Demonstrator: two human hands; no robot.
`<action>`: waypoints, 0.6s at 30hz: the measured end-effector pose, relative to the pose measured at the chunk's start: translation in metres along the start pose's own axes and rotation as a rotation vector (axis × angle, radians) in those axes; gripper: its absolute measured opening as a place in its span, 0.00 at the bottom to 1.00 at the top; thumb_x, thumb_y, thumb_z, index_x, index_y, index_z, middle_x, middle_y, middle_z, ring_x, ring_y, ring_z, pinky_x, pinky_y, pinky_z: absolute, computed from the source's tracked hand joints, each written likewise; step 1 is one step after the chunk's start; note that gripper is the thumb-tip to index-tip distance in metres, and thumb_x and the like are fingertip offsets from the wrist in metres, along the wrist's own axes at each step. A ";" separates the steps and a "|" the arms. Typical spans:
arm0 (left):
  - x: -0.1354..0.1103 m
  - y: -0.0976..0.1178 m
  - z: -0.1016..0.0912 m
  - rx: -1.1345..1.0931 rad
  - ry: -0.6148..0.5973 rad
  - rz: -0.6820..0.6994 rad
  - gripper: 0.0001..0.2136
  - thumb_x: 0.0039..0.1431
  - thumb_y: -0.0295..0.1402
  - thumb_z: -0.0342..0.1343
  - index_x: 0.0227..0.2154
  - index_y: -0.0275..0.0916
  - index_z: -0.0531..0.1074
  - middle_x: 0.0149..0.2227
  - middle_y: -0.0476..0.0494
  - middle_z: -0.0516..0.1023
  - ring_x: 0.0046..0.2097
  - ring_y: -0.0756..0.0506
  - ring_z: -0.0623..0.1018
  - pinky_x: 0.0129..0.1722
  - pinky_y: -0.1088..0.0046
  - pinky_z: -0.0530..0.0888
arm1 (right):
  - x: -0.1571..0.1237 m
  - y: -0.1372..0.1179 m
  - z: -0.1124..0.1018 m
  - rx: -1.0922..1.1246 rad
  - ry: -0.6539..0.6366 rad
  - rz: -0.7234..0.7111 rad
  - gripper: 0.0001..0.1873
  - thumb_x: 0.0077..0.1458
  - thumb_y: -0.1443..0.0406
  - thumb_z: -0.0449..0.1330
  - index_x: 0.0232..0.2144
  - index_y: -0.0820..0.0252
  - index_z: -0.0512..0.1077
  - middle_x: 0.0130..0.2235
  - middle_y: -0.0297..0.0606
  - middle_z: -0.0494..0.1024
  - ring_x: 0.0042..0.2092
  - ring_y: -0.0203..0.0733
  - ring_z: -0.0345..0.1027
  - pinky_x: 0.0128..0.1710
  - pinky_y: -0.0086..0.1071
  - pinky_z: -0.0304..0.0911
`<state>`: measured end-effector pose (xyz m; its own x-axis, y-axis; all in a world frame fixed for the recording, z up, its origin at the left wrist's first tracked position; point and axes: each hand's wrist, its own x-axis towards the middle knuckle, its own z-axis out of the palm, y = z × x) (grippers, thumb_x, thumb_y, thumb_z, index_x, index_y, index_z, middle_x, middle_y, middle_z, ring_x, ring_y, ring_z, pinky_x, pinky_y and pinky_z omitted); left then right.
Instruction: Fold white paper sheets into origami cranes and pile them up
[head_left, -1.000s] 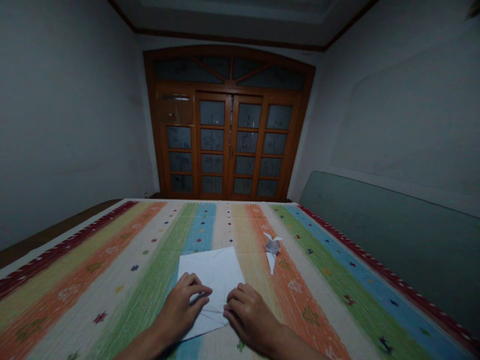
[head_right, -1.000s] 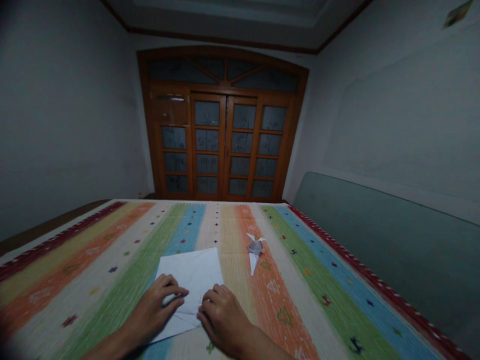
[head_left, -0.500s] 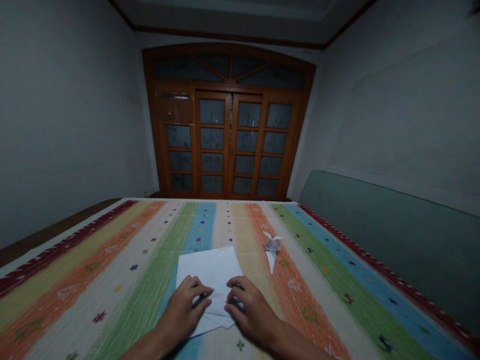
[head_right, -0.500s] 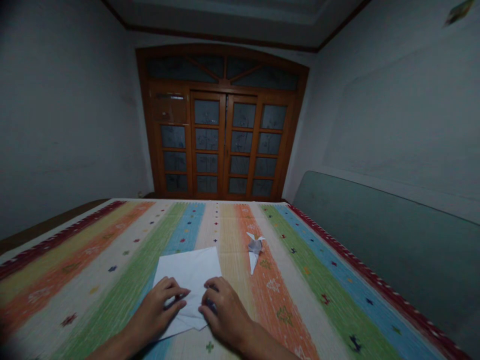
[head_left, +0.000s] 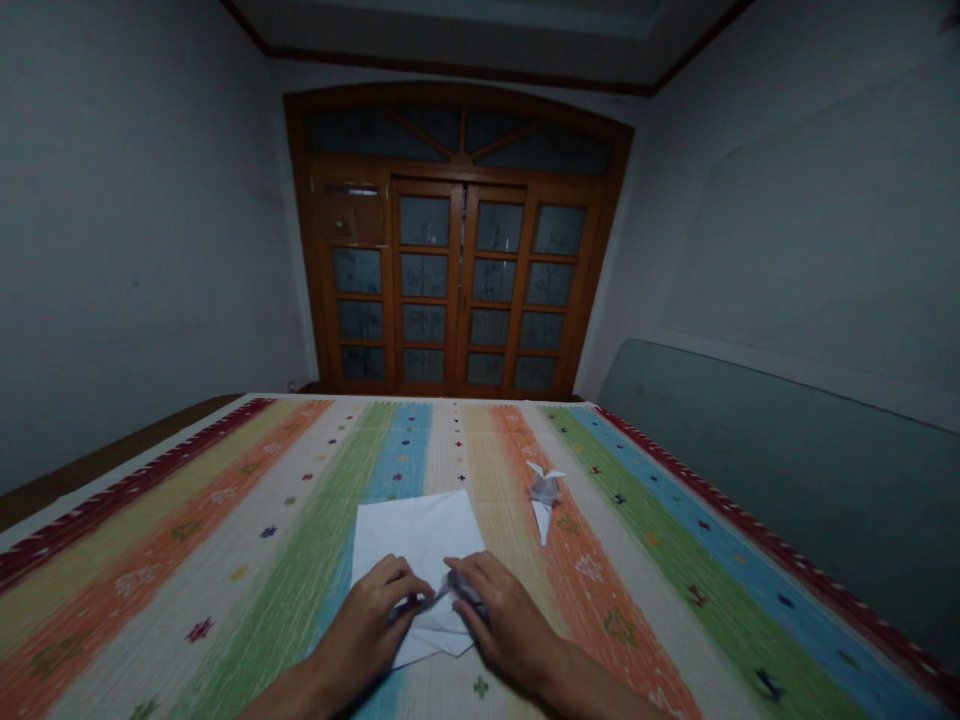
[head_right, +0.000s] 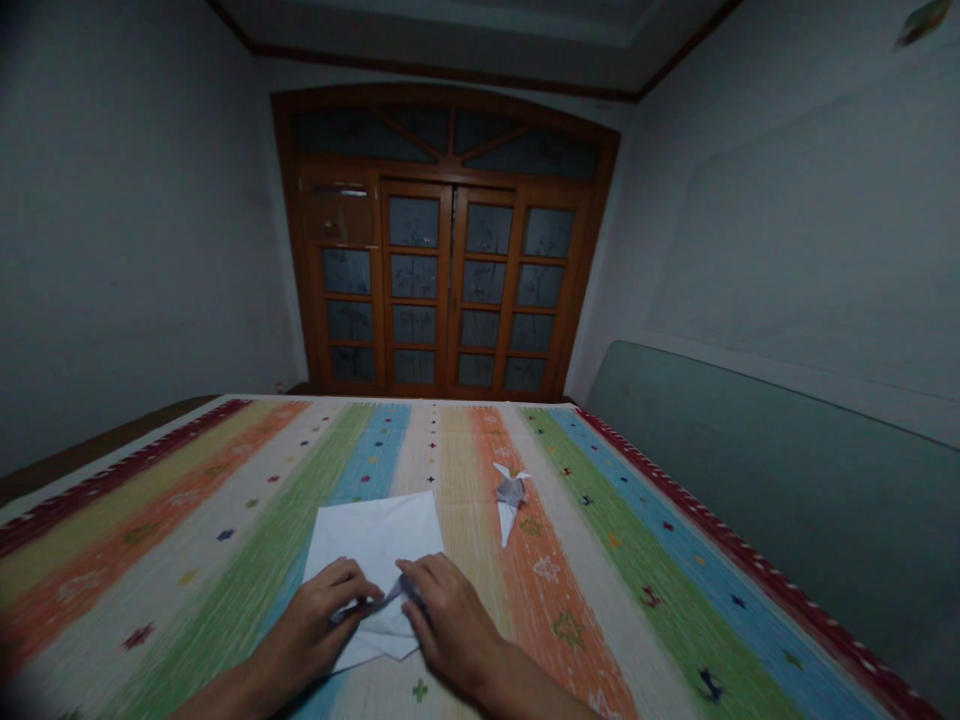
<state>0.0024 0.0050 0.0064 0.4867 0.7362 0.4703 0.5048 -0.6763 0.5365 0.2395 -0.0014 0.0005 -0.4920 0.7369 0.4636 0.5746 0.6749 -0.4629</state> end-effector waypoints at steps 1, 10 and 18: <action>0.000 0.001 0.000 -0.006 -0.009 0.006 0.14 0.62 0.17 0.55 0.41 0.42 0.81 0.37 0.43 0.79 0.40 0.42 0.78 0.40 0.68 0.74 | 0.000 0.000 0.000 -0.026 -0.003 0.008 0.23 0.61 0.76 0.59 0.57 0.59 0.71 0.48 0.46 0.79 0.50 0.50 0.73 0.51 0.41 0.70; 0.000 0.000 0.001 0.055 -0.045 0.037 0.13 0.62 0.18 0.58 0.42 0.41 0.80 0.37 0.44 0.78 0.40 0.42 0.78 0.40 0.69 0.74 | 0.000 0.004 0.005 -0.126 0.059 0.002 0.13 0.57 0.81 0.61 0.34 0.59 0.73 0.36 0.38 0.78 0.39 0.45 0.72 0.39 0.33 0.66; -0.006 -0.004 0.004 0.210 -0.048 0.100 0.10 0.62 0.16 0.57 0.36 0.39 0.76 0.36 0.44 0.77 0.38 0.42 0.77 0.38 0.70 0.73 | 0.001 0.007 0.005 -0.114 0.049 -0.029 0.13 0.59 0.80 0.60 0.38 0.59 0.74 0.39 0.41 0.80 0.41 0.47 0.72 0.40 0.35 0.66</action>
<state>0.0001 0.0026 -0.0013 0.5725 0.6666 0.4773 0.5873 -0.7397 0.3286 0.2397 0.0039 -0.0056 -0.4787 0.7121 0.5136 0.6322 0.6855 -0.3612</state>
